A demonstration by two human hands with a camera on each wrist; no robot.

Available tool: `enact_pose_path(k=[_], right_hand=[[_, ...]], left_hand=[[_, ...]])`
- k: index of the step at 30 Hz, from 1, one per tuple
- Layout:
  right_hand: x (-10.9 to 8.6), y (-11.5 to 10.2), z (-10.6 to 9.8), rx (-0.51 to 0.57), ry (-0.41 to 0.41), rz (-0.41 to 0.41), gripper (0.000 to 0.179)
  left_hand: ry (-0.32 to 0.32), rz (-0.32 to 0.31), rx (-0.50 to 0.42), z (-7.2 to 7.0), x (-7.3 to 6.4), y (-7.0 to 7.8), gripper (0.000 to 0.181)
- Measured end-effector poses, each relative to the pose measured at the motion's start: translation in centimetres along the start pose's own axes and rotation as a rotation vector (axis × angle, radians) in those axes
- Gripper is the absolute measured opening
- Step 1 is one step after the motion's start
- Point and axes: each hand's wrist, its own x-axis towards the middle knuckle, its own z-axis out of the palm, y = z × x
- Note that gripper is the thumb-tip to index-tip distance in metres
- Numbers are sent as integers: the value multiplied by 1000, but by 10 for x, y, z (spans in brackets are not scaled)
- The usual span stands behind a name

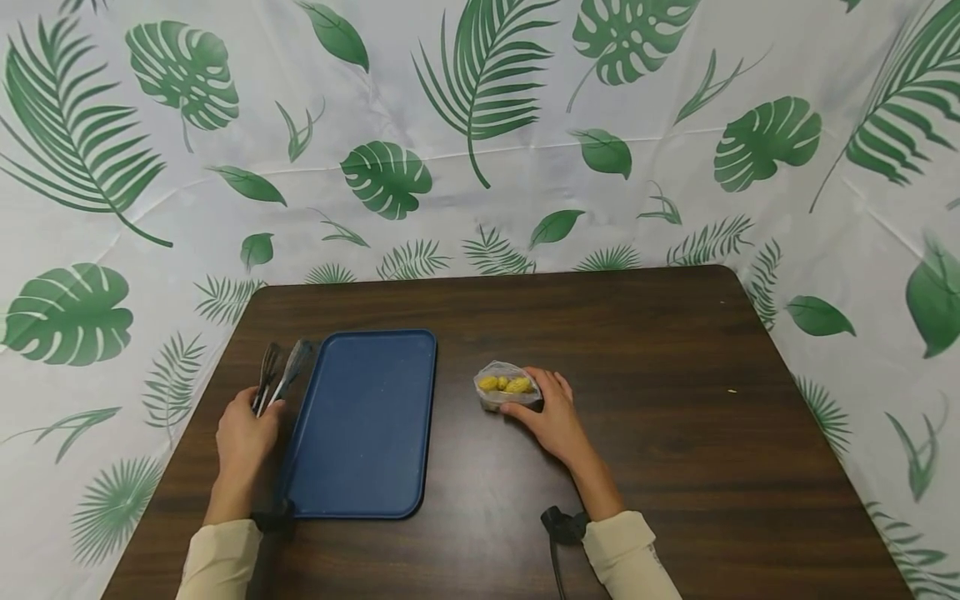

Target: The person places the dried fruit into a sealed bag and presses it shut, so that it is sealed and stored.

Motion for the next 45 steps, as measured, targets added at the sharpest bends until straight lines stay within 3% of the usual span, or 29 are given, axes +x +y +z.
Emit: enact_pose_path(k=[6, 12, 15, 19, 21, 25, 30, 34, 40, 45], right_hand=[[0, -4, -3, -7, -1, 5, 73], [1, -7, -4, -6, -12, 22, 74], [2, -7, -4, -11, -19, 17, 73], [2, -7, -9, -21, -10, -2, 76], [2, -8, -10, -18, -22, -8, 80], [2, -11, -12, -10, -72, -20, 92], [-6, -18, -28, -18, -65, 11, 96], [-12, -25, -35, -35, -37, 18, 93], [-17, -32, -32, -111, 14, -25, 75], [-22, -36, -25, -180, 86, -38, 61]], left_hand=[[-18, -5, 67, -3, 7, -6, 60], [-114, -57, 194, -7, 10, -4, 66], [-84, 2, 233, -11, 3, 5, 70], [4, 160, 203, -8, -11, 35, 67], [-4, 219, 160, -5, -21, 53, 62], [-110, 293, 69, 6, -38, 88, 53], [-224, 425, 12, 37, -52, 127, 47], [-315, 526, -20, 57, -61, 148, 45], [-443, 616, -47, 85, -67, 173, 45], [-598, 627, -120, 108, -69, 186, 46]])
